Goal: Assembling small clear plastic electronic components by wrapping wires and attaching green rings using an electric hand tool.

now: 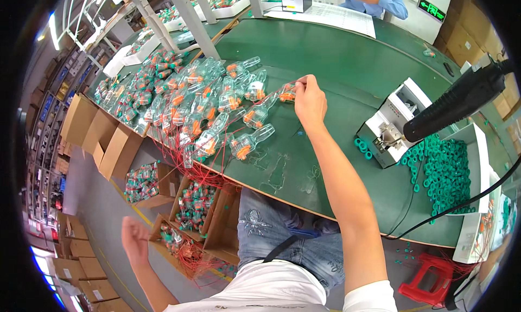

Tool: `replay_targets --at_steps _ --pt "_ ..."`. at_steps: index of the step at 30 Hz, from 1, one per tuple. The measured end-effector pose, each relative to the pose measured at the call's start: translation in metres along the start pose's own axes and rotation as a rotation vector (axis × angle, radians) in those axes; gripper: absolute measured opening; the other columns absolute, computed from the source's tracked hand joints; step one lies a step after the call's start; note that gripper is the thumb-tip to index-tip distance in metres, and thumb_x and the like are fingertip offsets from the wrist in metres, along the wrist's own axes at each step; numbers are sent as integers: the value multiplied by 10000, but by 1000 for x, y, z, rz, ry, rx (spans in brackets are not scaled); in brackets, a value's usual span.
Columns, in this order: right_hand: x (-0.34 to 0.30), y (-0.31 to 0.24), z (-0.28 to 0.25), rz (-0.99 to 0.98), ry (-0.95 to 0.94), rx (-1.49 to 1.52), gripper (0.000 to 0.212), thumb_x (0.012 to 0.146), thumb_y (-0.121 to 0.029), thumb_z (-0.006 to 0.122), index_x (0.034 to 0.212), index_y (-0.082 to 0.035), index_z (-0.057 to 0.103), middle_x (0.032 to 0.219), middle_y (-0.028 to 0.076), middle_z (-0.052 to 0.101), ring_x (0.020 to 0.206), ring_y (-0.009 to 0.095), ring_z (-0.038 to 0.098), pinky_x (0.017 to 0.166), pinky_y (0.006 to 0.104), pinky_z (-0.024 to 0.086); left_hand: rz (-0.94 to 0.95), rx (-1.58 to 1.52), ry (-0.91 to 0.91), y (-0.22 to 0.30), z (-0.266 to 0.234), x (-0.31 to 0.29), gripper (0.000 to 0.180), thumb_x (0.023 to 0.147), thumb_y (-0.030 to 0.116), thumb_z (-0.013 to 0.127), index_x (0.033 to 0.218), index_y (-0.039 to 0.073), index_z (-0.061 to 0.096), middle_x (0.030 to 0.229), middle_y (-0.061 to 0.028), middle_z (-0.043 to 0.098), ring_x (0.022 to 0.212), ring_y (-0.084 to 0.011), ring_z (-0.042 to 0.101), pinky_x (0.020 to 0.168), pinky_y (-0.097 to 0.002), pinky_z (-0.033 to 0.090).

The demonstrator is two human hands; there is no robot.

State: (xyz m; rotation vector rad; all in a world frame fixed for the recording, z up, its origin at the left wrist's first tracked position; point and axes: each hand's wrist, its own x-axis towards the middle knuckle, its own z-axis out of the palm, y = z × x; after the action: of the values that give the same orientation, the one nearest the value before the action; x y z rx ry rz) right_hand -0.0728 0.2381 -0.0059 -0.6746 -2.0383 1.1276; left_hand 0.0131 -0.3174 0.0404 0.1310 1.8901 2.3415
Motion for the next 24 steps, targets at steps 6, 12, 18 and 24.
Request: replay_targets --at_steps 6,12,18,24 --pt "-157 -114 -25 130 -376 623 253 874 -184 720 1027 -37 583 943 119 620 928 258 609 816 376 491 130 -867 -194 22 136 -10 223 1086 247 418 910 114 455 699 30 318 591 -95 289 557 -277 289" --pt "-231 -112 -84 443 -1109 547 330 946 -240 667 1193 -23 634 1081 137 665 936 264 666 865 344 515 -52 -1071 -394 -9 246 25 239 1093 251 397 928 103 488 708 28 330 600 -96 292 583 -271 280" --pt "-237 -38 -185 298 -535 458 120 914 -79 675 1003 -20 621 929 36 598 839 115 551 778 275 470 -145 -530 -90 -61 228 44 150 1046 140 490 1169 58 516 855 1 500 703 -101 442 629 -279 401" --pt "-228 -10 -225 3 -368 57 293 818 34 688 1087 -21 585 968 80 555 820 193 553 768 297 467 844 1141 509 -83 231 64 678 868 79 719 1408 -36 326 1424 -193 358 1305 -339 397 1116 -484 318"
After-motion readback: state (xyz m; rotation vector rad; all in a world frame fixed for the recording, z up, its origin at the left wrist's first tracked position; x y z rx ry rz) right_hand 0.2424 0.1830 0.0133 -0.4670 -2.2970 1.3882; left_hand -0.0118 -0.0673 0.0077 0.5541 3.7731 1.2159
